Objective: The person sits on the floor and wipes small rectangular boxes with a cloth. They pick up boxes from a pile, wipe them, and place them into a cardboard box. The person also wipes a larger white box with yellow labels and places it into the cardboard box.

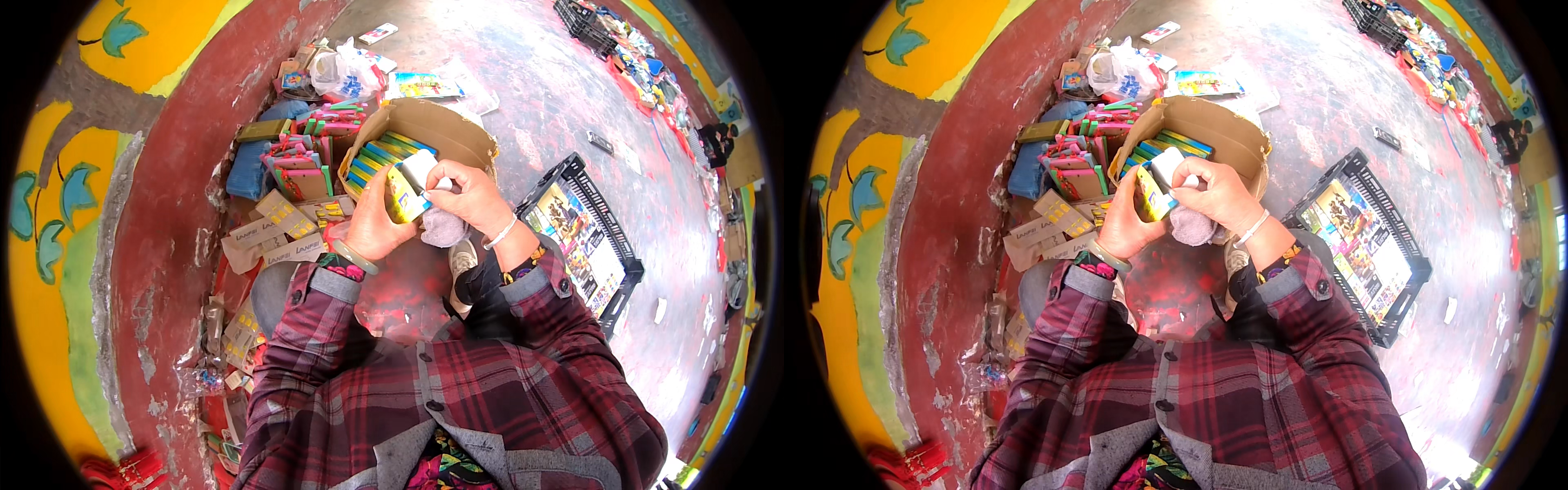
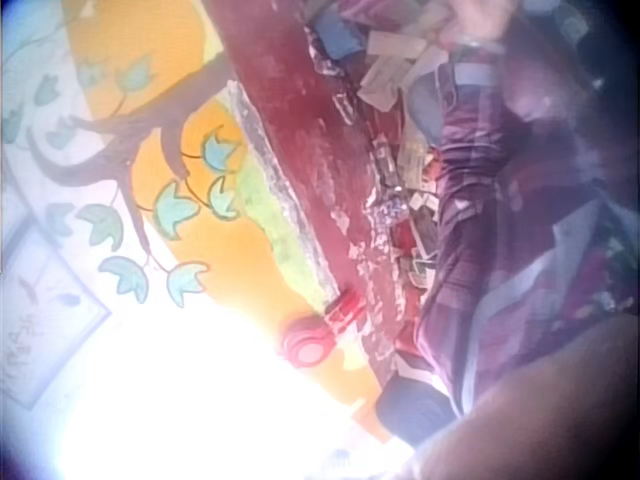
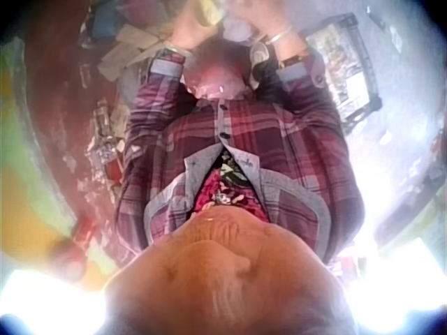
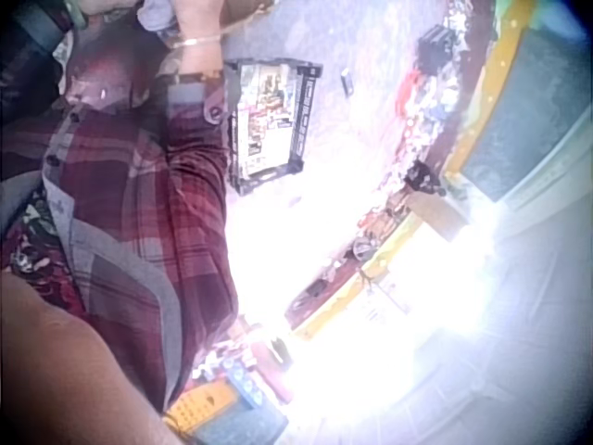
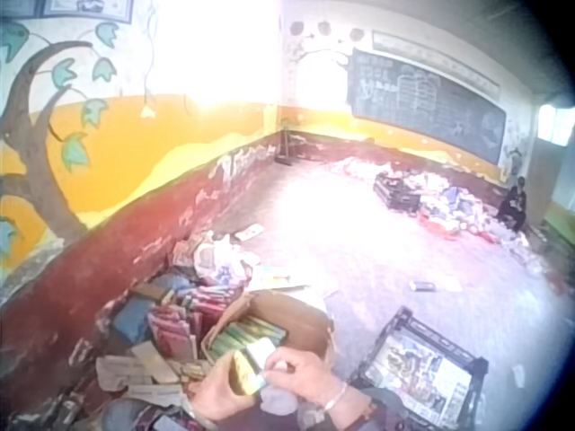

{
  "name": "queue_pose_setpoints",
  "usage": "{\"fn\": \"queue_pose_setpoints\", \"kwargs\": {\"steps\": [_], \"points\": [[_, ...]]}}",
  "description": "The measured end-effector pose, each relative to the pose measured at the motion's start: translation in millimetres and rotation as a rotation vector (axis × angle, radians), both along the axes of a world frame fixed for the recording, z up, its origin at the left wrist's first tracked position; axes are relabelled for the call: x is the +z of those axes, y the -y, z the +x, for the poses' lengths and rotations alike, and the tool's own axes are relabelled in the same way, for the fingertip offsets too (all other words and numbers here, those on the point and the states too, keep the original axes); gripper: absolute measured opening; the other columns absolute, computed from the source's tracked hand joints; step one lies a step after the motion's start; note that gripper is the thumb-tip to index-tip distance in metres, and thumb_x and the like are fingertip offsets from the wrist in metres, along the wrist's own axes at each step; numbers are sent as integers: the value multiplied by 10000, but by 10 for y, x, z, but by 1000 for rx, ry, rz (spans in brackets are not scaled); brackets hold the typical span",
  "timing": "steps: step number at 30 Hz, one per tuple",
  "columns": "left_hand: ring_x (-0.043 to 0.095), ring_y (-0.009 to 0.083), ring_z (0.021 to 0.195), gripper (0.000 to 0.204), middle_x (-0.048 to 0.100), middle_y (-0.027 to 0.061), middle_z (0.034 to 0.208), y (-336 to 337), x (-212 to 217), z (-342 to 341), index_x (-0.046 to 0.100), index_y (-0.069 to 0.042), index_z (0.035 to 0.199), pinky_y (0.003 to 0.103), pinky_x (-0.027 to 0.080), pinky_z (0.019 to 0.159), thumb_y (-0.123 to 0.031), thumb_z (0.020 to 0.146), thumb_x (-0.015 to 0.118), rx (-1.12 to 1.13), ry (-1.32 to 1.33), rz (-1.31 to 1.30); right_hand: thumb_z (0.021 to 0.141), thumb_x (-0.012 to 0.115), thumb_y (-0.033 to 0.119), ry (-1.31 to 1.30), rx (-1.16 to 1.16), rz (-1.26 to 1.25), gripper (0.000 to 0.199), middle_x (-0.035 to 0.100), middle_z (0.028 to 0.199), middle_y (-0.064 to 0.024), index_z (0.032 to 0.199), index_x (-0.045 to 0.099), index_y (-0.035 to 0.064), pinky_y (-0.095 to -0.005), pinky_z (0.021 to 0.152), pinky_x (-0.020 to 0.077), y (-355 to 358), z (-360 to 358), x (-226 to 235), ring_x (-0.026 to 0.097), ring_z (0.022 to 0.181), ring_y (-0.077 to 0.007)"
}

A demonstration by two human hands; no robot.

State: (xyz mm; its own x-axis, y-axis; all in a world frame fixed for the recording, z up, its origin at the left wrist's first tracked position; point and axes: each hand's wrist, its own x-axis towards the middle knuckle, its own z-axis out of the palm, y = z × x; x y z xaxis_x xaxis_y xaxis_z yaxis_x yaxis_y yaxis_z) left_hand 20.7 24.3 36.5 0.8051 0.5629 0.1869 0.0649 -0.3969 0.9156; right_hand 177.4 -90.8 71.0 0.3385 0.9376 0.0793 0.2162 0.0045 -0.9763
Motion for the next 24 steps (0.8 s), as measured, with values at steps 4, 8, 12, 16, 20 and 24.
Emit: {"fn": "queue_pose_setpoints", "kwargs": {"steps": [4, 8, 12, 16, 20, 24], "points": [[498, 363, 1052, 807, 484, 239, 1133, 17, 92, 6, 345, 30, 1277, 408, 411, 911, -148, 590, 731, 71, -108, 154, 775, 626, 88, 127, -218, 143, 226, 630, 853, -85, 998, 590, 73, -294, 689, 475, -56, -160, -75, 614, 752, -188], [501, 358, 1051, 797, 487, 234, 1129, 22, 104, 4, 359, 25, 1265, 404, 414, 911, -150, 585, 737, 94, -87, 176, 803, 602, 104, 308, -199, 92, 374, 629, 964, -152, 1173, 553, 94, -318, 773, 477, -5, -204, 44, 619, 887, -280], [500, 359, 1052, 794, 492, 231, 1118, 14, 77, -10, 370, 16, 1256, 401, 413, 911, -143, 570, 736, 96, -45, 176, 850, 573, 135, 445, -77, 184, 386, 620, 1057, -140, 1233, 538, 109, -302, 818, 469, -6, -200, 76, 600, 977, -264], [502, 360, 1032, 794, 497, 220, 1103, 33, 139, -24, 382, 7, 1244, 408, 410, 908, -126, 547, 737, 107, -49, 203, 893, 544, 180, 288, -36, 222, 365, 600, 1138, -130, 1247, 530, 91, -280, 845, 456, -22, -182, 13, 599, 995, -214], [506, 341, 1004, 790, 498, 198, 1086, 33, 102, -21, 385, -2, 1239, 404, 415, 884, -104, 540, 738, 160, -69, 284, 889, 569, 166, 139, -44, 142, 358, 592, 1171, -89, 1230, 543, 59, -258, 868, 438, -10, -191, 45, 572, 994, -134], [500, 315, 1010, 781, 482, 188, 1095, 30, 78, -28, 366, -5, 1255, 378, 426, 867, -85, 567, 727, 189, -58, 386, 872, 595, 128, -148, -75, 140, 350, 586, 1169, -56, 1214, 561, 56, -251, 893, 420, -35, -235, 27, 532, 1012, -104]]}}
